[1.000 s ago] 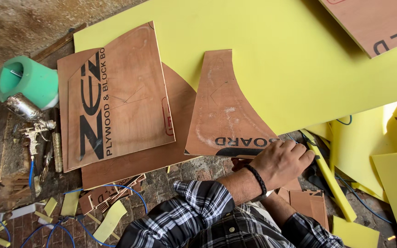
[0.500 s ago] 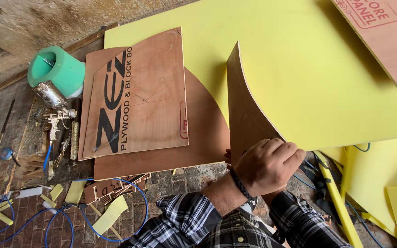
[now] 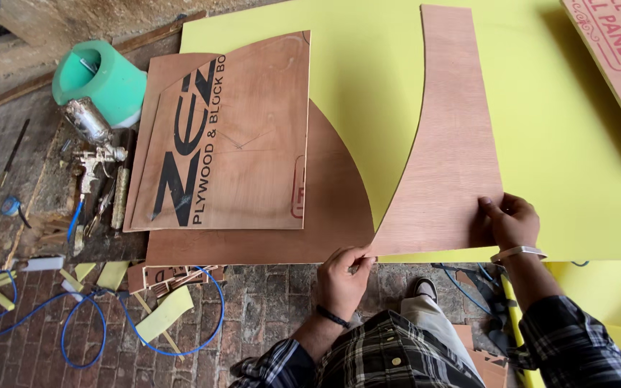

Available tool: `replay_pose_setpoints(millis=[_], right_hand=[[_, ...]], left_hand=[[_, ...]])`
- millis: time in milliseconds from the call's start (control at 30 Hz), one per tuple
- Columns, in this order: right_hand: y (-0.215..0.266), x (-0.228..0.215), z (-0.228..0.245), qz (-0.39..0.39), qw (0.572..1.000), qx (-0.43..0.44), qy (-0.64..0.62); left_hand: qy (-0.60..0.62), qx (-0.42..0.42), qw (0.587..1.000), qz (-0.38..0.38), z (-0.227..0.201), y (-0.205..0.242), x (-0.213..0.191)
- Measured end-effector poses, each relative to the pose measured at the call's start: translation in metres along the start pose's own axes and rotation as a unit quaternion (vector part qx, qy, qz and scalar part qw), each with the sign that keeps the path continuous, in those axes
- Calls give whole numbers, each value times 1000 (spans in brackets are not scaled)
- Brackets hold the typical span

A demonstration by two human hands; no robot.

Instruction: The person arranges several cut plywood pieces on a yellow foam sheet, then uses a spray gun to apply a coating to each piece. The person flips and repositions the pieces to spray different sides and edges before stacking them.

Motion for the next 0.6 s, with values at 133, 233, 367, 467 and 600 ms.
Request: replay_pose_setpoints(millis=[133,233,367,467,600], right_hand=[[-42,15,-19,10,989,-65,136],[-65,27,-33,18,976,-123,179],[-73,31,-54,46,973,-136,178],[-70,28,-56,53,977,-129,163],[-71,5,-59,40,990,-91,104]], left_hand=[[-64,-159,985,4,67,28,38],[-99,-194,976,-23,89,47,60],[-119,-240,961,-73,95,80,78],[-117,-234,960,-96,90,89,82],[-148,-215,962,-77,92,80,99]])
Point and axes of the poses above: each hand's wrist, its own y-axis away from the middle knuckle, its own x-axis out of the palm, z = x × y, the point moved 5 cm from there along -y, towards the middle knuckle, and after that the axes turned 10 degrees about y, right-handed, at the moved point
